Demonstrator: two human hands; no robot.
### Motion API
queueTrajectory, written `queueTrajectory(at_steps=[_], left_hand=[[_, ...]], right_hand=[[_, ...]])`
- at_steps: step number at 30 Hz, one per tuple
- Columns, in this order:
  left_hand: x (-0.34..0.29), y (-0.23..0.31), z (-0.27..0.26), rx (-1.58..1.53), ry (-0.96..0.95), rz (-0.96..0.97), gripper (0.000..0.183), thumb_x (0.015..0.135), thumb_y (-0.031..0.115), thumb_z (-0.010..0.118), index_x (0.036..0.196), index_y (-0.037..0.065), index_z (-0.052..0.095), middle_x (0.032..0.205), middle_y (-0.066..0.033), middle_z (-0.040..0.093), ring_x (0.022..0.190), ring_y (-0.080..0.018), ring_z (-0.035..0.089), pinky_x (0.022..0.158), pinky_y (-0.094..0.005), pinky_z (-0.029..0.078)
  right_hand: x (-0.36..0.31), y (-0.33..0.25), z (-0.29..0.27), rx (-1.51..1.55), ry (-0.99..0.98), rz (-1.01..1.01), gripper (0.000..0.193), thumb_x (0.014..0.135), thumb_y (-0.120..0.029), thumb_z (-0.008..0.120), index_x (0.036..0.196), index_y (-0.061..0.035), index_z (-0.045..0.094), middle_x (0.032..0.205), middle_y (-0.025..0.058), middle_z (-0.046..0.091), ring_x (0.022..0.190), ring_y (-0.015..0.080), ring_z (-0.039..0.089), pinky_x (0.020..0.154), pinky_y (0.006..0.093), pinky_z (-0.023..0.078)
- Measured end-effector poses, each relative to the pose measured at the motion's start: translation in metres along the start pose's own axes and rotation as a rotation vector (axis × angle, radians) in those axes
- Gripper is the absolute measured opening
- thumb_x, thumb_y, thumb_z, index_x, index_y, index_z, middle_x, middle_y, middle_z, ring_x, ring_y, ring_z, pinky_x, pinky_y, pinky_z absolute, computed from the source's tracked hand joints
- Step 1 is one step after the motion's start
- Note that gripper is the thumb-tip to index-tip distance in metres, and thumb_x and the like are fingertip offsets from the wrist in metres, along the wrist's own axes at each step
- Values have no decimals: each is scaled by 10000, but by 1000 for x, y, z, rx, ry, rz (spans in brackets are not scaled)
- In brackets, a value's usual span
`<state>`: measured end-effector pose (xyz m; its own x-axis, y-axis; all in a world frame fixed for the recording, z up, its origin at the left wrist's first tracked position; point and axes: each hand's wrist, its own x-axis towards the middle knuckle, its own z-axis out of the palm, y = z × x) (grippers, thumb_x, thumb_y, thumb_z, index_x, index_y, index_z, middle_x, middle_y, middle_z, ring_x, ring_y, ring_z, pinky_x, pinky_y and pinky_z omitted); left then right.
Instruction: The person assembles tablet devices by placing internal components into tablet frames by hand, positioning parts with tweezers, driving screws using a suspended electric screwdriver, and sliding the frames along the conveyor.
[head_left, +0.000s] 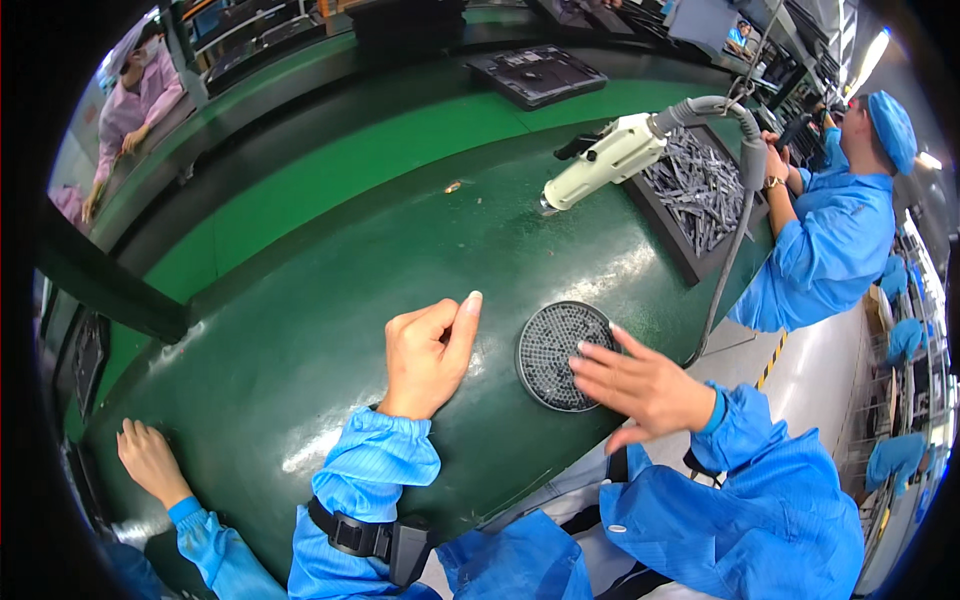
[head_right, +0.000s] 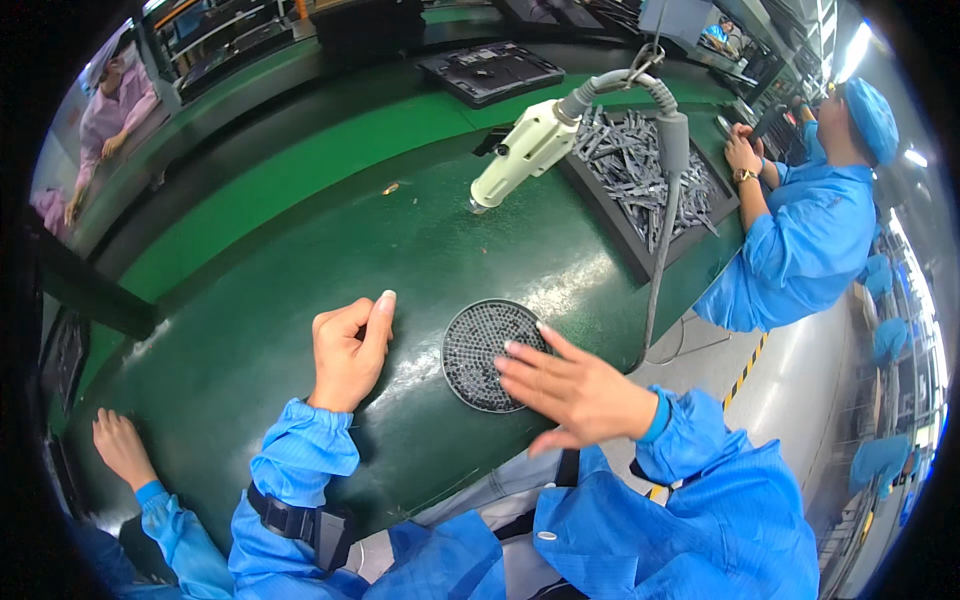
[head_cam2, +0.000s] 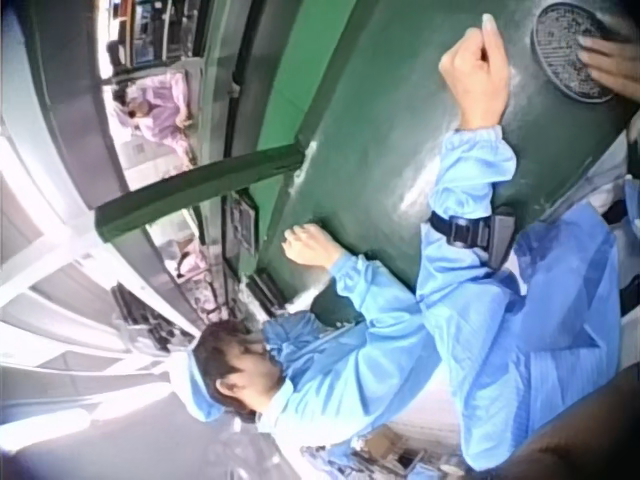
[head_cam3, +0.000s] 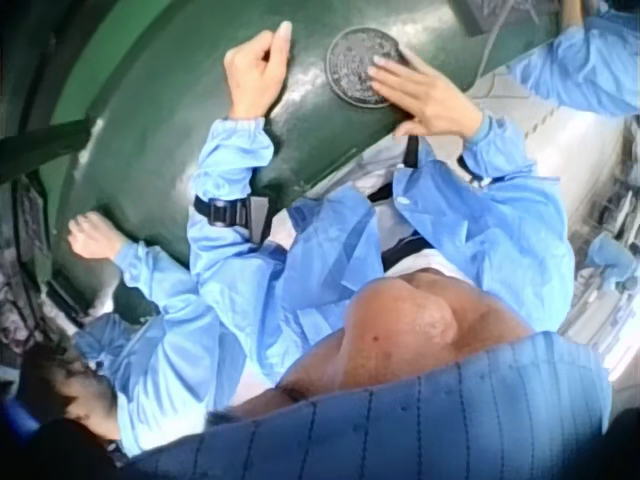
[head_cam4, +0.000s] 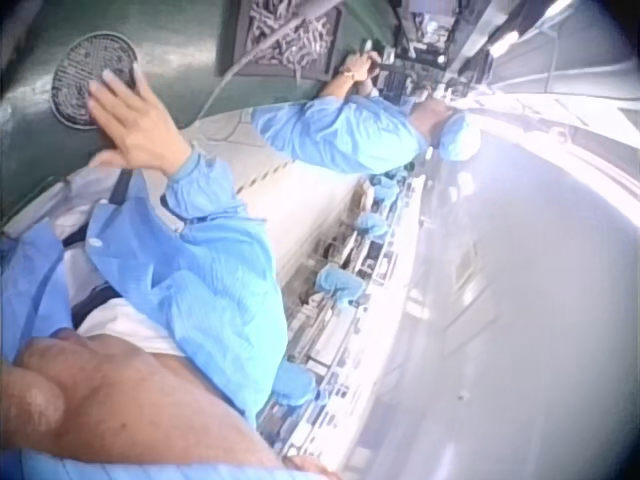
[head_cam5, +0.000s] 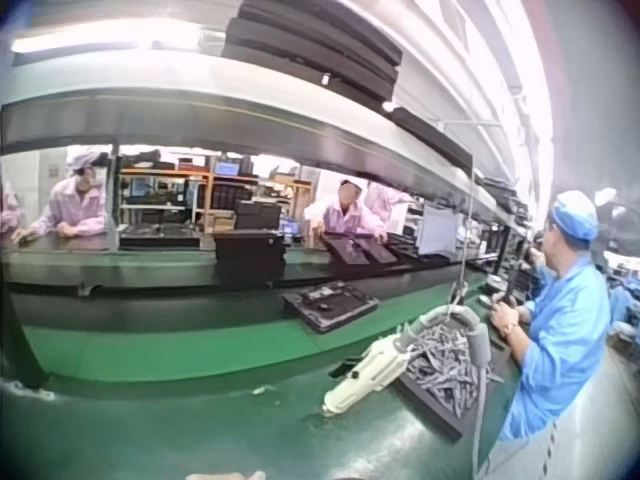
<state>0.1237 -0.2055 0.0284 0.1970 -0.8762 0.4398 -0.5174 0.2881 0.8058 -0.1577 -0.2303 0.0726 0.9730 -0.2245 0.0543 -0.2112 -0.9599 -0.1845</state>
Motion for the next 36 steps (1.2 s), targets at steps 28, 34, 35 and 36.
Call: queueTrajectory(at_steps=[28, 34, 35, 36], left_hand=[[-2, 0, 4, -72, 82, -53, 418, 866, 109, 639, 537, -9, 410, 448, -90, 335, 411, -143, 251, 397, -327, 226], [-3, 2, 4, -76, 64, -34, 418, 864, 109, 640, 537, -8, 407, 449, -92, 336, 406, -149, 257, 397, -328, 227], [-2, 2, 4, -83, 73, -38, 425, 865, 113, 640, 537, -7, 396, 450, -89, 332, 407, -150, 251, 398, -331, 224], [-2, 2, 3, -82, 70, -34, 425, 865, 113, 640, 537, -7, 396, 450, -89, 332, 407, -150, 251, 398, -331, 224]], right_hand=[[44, -21, 19, 263, 345, 247, 977, 606, -362, 803, 1367, 2, 310, 1336, 282, 315, 1237, 455, 366, 1041, 527, 315], [43, -21, 22, 262, 342, 299, 996, 603, -363, 803, 1378, -4, 290, 1352, 273, 314, 1258, 453, 349, 1063, 560, 276], [44, -21, 18, 257, 320, 287, 1008, 604, -369, 806, 1383, -2, 283, 1362, 269, 306, 1262, 452, 343, 1066, 554, 272], [44, -18, 19, 256, 324, 289, 1008, 604, -369, 806, 1383, -2, 283, 1362, 269, 306, 1262, 452, 343, 1066, 554, 272]])
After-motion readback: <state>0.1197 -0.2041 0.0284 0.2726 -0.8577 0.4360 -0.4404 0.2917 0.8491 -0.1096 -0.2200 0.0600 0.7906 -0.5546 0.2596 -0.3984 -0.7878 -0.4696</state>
